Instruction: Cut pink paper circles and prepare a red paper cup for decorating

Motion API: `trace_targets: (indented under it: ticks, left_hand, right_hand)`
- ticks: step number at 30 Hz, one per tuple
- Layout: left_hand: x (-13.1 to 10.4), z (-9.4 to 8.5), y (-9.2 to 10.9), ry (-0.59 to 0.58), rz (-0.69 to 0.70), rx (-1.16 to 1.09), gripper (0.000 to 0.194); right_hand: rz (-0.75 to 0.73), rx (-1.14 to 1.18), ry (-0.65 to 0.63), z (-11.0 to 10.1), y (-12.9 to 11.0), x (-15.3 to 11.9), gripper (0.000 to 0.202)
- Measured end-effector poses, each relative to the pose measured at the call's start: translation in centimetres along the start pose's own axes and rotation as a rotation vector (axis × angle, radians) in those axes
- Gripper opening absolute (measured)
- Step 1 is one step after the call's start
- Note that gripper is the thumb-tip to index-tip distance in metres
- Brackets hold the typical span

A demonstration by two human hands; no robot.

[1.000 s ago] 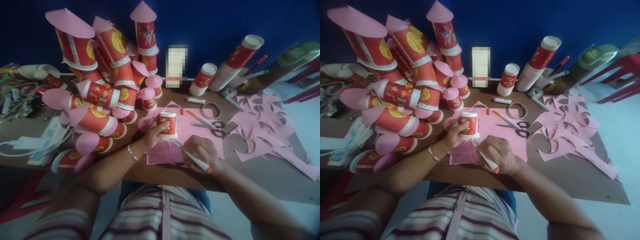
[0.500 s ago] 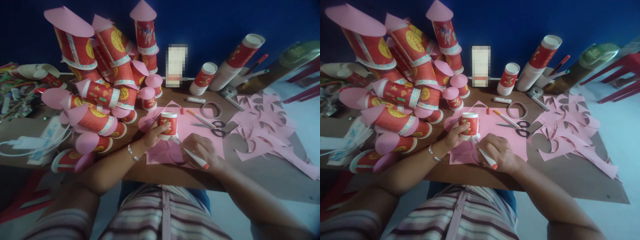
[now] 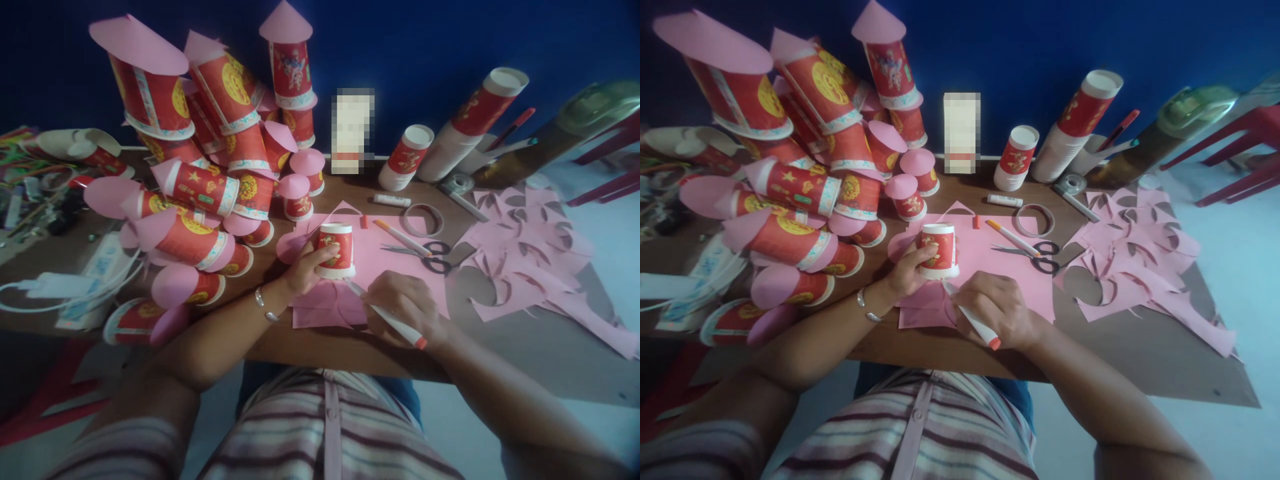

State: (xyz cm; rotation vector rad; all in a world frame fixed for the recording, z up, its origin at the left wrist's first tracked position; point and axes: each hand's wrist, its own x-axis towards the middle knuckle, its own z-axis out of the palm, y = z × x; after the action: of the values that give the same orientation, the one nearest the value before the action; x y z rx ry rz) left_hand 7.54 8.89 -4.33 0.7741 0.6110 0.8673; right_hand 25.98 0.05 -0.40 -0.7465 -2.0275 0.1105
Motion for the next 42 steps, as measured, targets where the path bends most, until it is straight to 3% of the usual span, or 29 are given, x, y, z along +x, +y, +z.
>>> trace_targets:
  ticks: [5, 13, 21, 42]
  left_hand:
    - [0.0, 0.08, 0.16, 0.037, 0.0, -0.013, 0.037]
    - [-0.06, -0.22, -0.06, -0.011, 0.014, 0.0, 0.034]
    - [0.14, -0.11, 0.03, 0.017, -0.001, -0.043, 0.041]
    - [0.14, -0.05, 0.05, -0.004, 0.005, -0.014, 0.038]
  right_hand:
    - [0.01, -0.03, -0.015, -0.13, -0.2, 0.4, 0.022]
    - [0.009, -0.055, -0.037, -0.33, -0.14, 0.42, 0.023]
    - [0.024, -0.063, -0.014, -0.24, -0.14, 0.16, 0.025]
    - [0.005, -0.037, -0.003, 0.09, 0.31, -0.16, 0.023]
